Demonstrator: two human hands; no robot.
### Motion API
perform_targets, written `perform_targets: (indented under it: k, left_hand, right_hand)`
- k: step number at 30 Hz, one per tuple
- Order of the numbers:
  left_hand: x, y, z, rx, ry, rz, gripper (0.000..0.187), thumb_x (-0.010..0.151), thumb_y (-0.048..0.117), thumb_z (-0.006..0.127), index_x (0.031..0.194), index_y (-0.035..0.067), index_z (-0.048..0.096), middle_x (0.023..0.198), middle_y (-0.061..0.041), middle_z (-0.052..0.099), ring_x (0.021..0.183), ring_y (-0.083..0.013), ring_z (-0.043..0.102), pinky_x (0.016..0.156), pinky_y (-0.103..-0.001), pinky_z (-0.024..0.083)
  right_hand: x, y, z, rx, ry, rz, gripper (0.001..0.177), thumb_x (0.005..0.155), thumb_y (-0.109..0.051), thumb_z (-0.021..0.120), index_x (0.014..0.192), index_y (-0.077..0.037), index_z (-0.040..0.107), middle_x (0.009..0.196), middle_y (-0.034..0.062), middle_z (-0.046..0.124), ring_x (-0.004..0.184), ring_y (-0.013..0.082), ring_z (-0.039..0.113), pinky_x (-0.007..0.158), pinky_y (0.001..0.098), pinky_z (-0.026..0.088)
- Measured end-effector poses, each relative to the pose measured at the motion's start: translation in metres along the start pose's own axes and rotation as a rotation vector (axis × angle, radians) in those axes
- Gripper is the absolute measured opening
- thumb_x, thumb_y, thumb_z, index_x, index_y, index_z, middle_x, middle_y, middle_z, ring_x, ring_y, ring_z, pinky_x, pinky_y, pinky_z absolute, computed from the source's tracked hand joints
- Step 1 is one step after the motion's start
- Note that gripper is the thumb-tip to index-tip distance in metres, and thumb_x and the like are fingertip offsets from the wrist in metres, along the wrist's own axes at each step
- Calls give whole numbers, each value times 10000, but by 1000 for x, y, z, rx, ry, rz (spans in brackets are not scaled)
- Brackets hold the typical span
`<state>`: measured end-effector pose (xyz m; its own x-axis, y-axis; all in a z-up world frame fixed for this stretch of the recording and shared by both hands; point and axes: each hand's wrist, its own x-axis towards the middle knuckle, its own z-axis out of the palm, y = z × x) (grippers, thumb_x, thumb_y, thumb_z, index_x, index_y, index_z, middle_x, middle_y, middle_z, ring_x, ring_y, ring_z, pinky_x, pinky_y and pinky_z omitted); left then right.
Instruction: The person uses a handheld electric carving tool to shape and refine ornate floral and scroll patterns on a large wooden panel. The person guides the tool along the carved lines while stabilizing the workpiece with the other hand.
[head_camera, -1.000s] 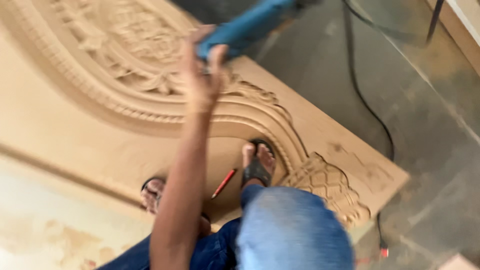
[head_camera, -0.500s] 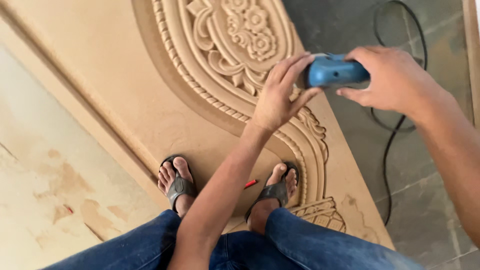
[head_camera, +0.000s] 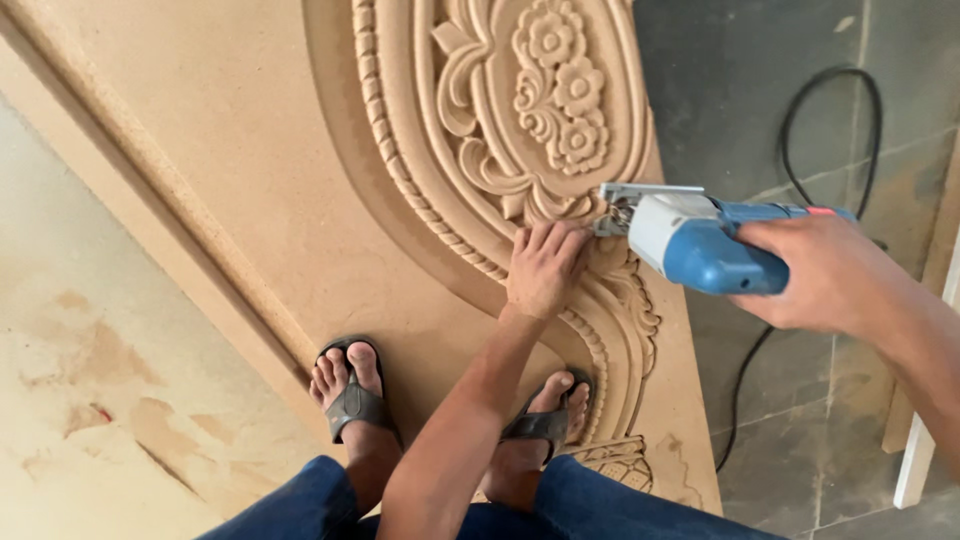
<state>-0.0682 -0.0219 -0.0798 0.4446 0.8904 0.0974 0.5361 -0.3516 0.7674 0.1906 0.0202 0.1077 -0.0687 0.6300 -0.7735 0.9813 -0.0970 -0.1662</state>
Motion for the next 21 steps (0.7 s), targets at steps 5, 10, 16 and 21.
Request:
perform_targets:
  k: [5, 10, 16, 21]
  left_hand:
    - [4, 0, -3, -5, 3, 12, 228, 907, 174, 718, 1131, 154, 680, 1103, 20, 646, 1073, -195, 599, 909, -382, 445]
    - [0, -3, 0, -15, 5, 4, 211, 930, 182, 718, 1138, 161, 687, 1084, 23, 633, 1069, -196, 599, 911, -380, 450]
    - [-3, -2, 2, -20, 1, 0, 200, 930, 199, 722, 1122, 157, 683, 1083, 19, 632, 1069, -202, 596, 917, -384, 447]
    - [-4, -4, 6, 30, -19, 13, 173, 908, 220, 729, 1052, 147, 669, 1087, 6, 629, 1096, -216, 588, 930, -396, 450]
  right_hand:
    - [-1, 12, 10, -72, 87, -85, 426, 587, -322, 841, 942, -125, 712, 896, 103, 750, 885, 333, 707, 826, 440, 535]
    - [2, 20, 16, -66, 78, -102, 424, 593, -317, 861, 914, -88, 706, 915, 108, 747, 881, 334, 711, 790, 432, 546]
    - [-1, 17, 13, -74, 106, -114, 427, 590, -316, 881, 904, -82, 710, 889, 112, 743, 858, 331, 716, 778, 427, 552]
    - [3, 19, 8, -161, 128, -196, 590, 553, -351, 869, 1073, -102, 742, 929, 108, 749, 814, 300, 724, 751, 385, 560]
